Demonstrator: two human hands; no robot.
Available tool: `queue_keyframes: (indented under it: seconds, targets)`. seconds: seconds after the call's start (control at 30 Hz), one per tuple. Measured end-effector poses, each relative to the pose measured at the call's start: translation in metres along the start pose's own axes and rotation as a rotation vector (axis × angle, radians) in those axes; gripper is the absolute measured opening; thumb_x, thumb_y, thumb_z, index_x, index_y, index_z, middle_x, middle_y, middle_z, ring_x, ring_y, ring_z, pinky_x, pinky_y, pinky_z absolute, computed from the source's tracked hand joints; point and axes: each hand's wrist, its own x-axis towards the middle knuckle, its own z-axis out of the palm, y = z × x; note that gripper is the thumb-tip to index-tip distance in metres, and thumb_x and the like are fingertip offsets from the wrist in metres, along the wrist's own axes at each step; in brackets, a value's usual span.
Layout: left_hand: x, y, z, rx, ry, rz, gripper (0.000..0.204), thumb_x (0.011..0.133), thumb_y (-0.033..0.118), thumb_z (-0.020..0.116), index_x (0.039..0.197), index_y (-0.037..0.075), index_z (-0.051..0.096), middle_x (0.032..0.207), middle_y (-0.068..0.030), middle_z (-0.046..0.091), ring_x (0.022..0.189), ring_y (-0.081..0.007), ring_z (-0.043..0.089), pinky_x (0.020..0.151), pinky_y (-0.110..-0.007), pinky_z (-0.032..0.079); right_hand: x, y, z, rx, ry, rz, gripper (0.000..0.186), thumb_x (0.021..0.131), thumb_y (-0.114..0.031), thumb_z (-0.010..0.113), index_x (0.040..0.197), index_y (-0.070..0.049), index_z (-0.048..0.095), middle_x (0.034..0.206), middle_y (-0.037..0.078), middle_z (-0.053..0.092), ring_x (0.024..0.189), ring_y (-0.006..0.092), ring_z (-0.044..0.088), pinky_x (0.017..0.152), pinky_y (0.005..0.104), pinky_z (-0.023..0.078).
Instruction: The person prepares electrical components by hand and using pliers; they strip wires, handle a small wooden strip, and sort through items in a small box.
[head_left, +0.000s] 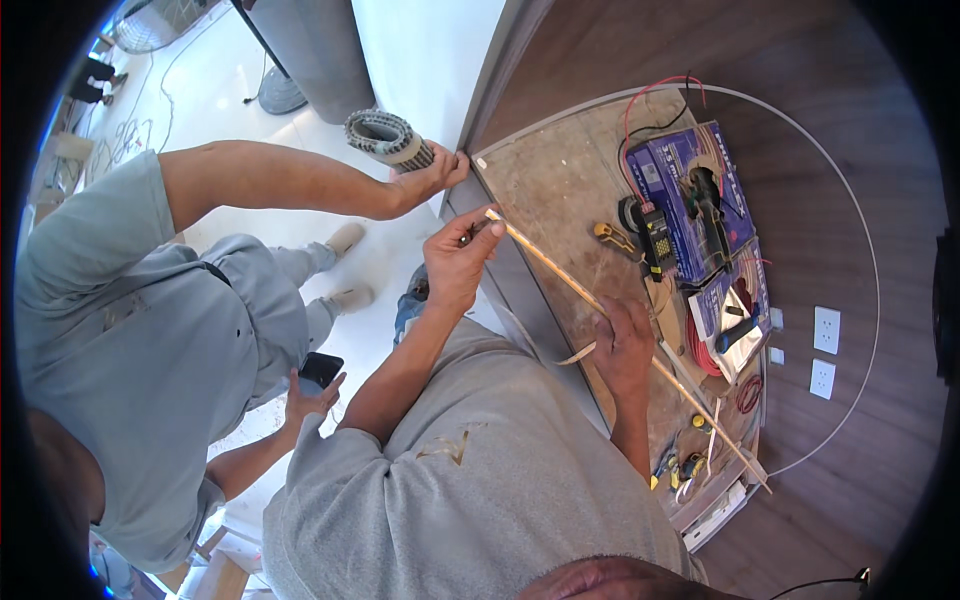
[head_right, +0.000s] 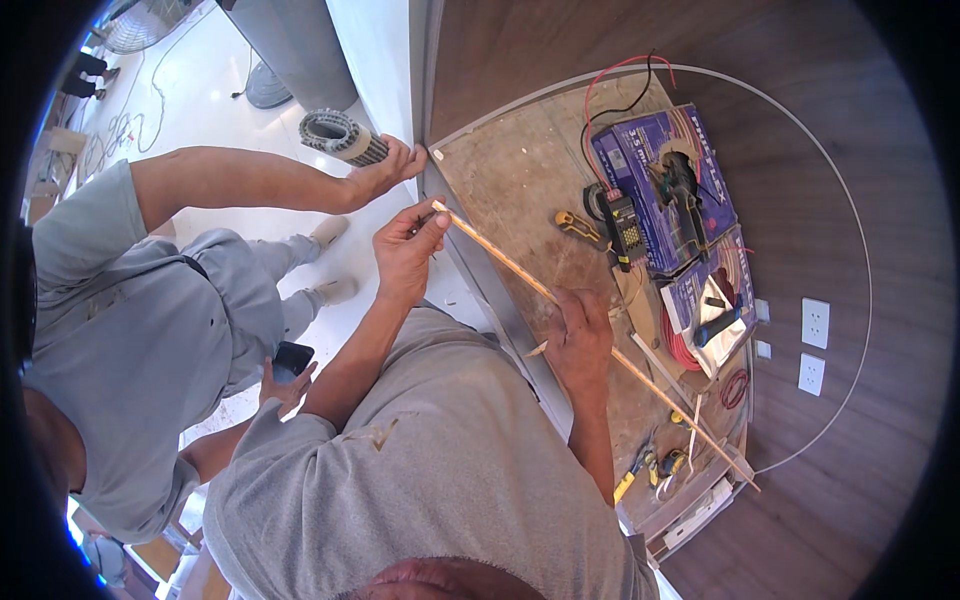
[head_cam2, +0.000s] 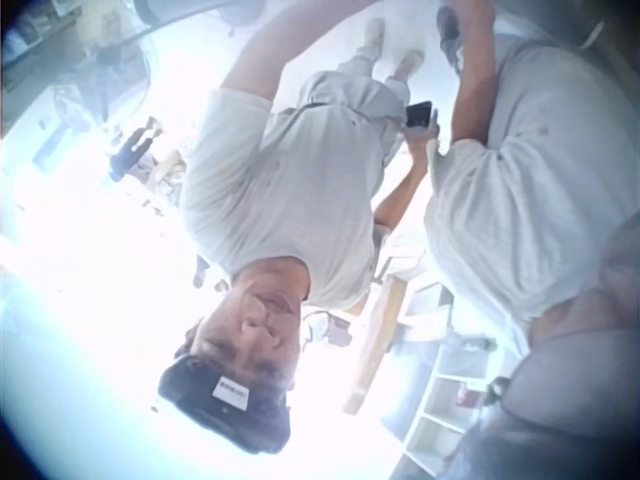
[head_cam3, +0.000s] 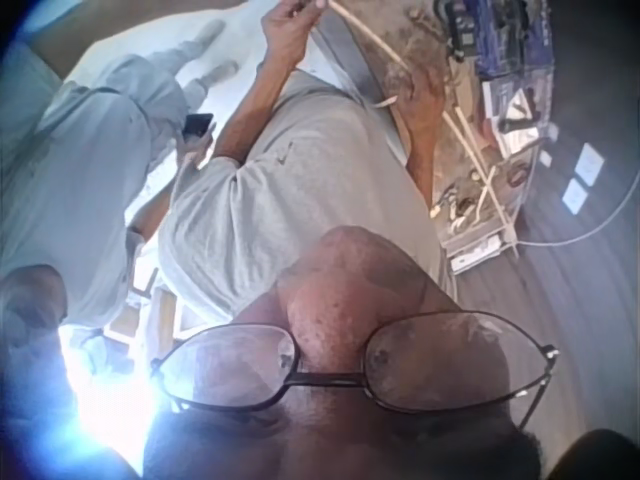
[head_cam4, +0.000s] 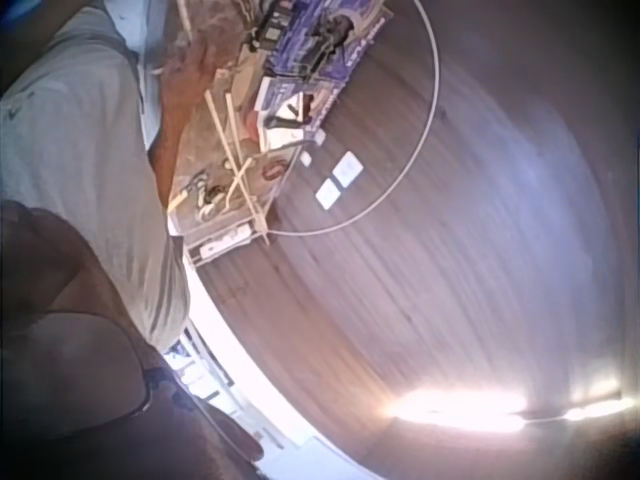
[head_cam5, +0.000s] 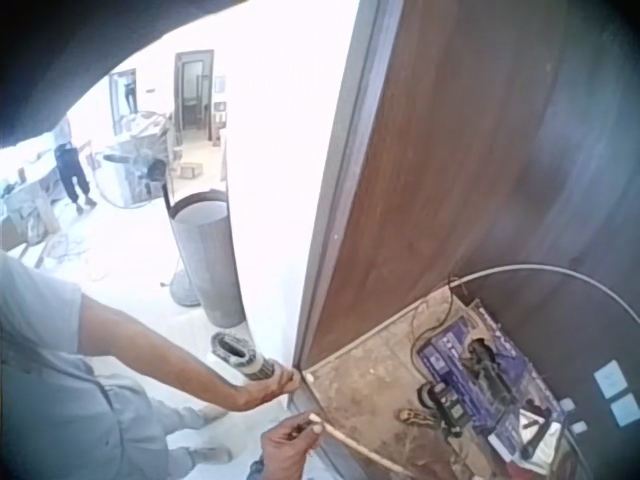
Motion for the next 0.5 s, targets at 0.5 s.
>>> queue_keyframes:
  seconds: [0.5]
  targets:
    - [0.043,-0.039,-0.041,0.456,-0.099,0.038,0.029,0.102,0.015,0.060,0.122,-0.006,0.066,0.107,-0.0066,0.065,0.077,-0.0091,0.054,0.064,-0.022,0.047,-0.011,0.024,0.011,0.000,0.123,0.082,0.032,0.081,-0.021,0.075,0.112,-0.012,0.073,0.123,0.011,0.062,0.117,0.0343,0.058,0.105,0.0514,0.045]
